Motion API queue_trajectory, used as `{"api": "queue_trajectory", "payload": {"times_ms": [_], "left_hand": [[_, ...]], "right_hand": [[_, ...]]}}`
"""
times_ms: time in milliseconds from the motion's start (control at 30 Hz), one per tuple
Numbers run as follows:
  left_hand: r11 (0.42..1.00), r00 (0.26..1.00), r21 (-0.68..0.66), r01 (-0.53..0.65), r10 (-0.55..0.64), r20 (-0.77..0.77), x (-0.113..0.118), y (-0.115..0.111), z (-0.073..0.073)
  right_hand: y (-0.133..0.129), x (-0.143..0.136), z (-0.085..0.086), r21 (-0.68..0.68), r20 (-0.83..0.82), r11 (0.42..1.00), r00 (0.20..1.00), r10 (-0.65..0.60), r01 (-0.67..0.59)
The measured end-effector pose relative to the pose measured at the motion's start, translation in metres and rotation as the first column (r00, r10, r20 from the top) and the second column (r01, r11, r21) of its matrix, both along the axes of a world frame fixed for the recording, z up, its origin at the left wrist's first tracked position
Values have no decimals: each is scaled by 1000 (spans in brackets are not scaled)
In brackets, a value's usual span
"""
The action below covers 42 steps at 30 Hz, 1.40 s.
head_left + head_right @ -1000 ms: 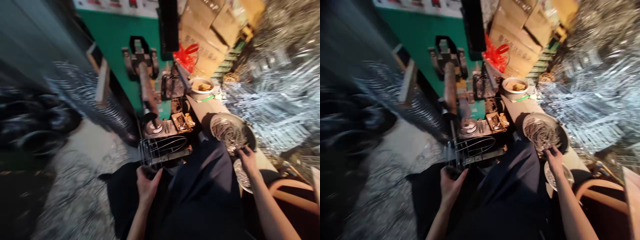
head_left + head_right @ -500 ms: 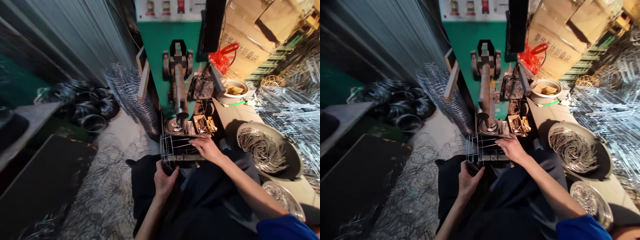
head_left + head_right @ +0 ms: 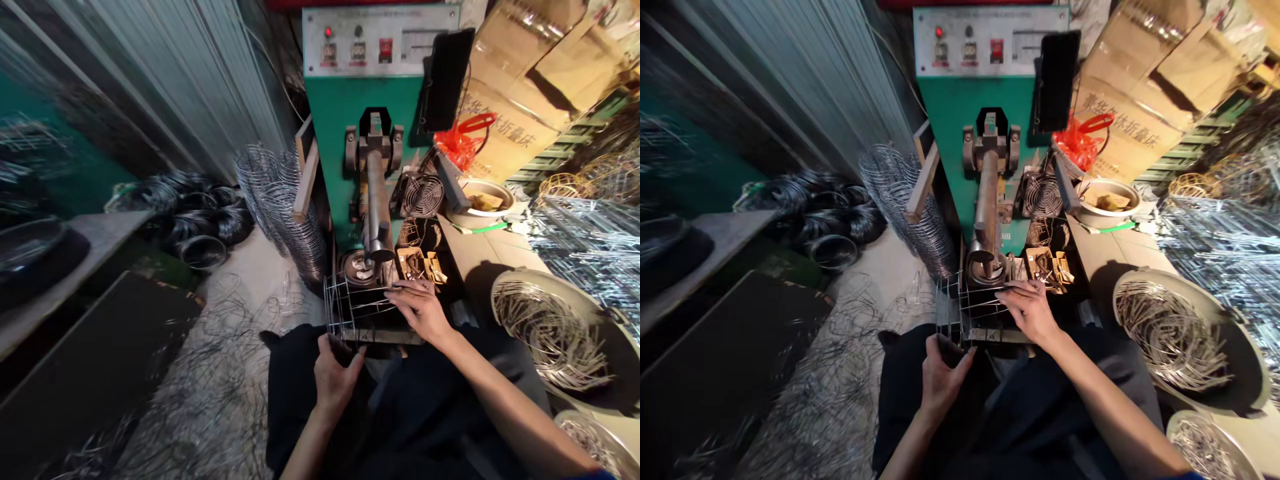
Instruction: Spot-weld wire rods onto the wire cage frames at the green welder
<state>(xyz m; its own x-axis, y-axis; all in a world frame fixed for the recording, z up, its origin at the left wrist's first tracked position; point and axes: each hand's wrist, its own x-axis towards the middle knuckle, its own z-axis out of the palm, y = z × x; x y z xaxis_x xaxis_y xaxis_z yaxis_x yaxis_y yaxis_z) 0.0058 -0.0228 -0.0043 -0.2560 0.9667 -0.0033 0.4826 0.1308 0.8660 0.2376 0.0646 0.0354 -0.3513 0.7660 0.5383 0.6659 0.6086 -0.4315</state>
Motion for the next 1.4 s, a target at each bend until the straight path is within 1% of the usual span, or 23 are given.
{"api": "queue_trajectory", "payload": {"times_ms": [133,233,400,500,733,833,900,967,1133,1300,1400], "left_hand": [[1000,1000,26,12,-13,28,-3,5,-6],[998,1000,56,-10,9,21,-4,8,-8],[997,998,69,-44,42,38,-6,10,-3],[996,997,70,-61,58,47,-6,12,0],[991,998,125,-56,55,6,-10,23,-4],[990,999,132,-52,52,5,-11,24,-5],[992,999,115,-48,47,9,-11,23,-4],[996,999,87,-35,33,18,-13,24,-3],[998,999,56,12,-14,38,-21,37,-2],[996,1000,83,11,-11,-4,-24,52,-2],[994,1000,104,22,-23,7,-22,54,-2]], "right_hand": [[6,-6,-2,11,-22,1000,1000,-15,15],[9,-10,-1,14,-42,1000,999,-16,17],[12,-17,4,28,-67,1000,998,0,2],[15,-20,6,23,-66,1000,998,-11,13],[22,-27,2,12,-73,999,996,-48,49],[21,-28,2,-16,-97,996,991,-94,93],[21,-26,4,-57,-137,988,979,-153,147],[22,-22,8,-89,-190,982,964,-184,169],[33,-14,16,-123,-248,990,963,-102,73],[41,-16,12,-130,-288,988,950,-116,81],[41,-15,10,-185,-353,979,925,-143,81]]}}
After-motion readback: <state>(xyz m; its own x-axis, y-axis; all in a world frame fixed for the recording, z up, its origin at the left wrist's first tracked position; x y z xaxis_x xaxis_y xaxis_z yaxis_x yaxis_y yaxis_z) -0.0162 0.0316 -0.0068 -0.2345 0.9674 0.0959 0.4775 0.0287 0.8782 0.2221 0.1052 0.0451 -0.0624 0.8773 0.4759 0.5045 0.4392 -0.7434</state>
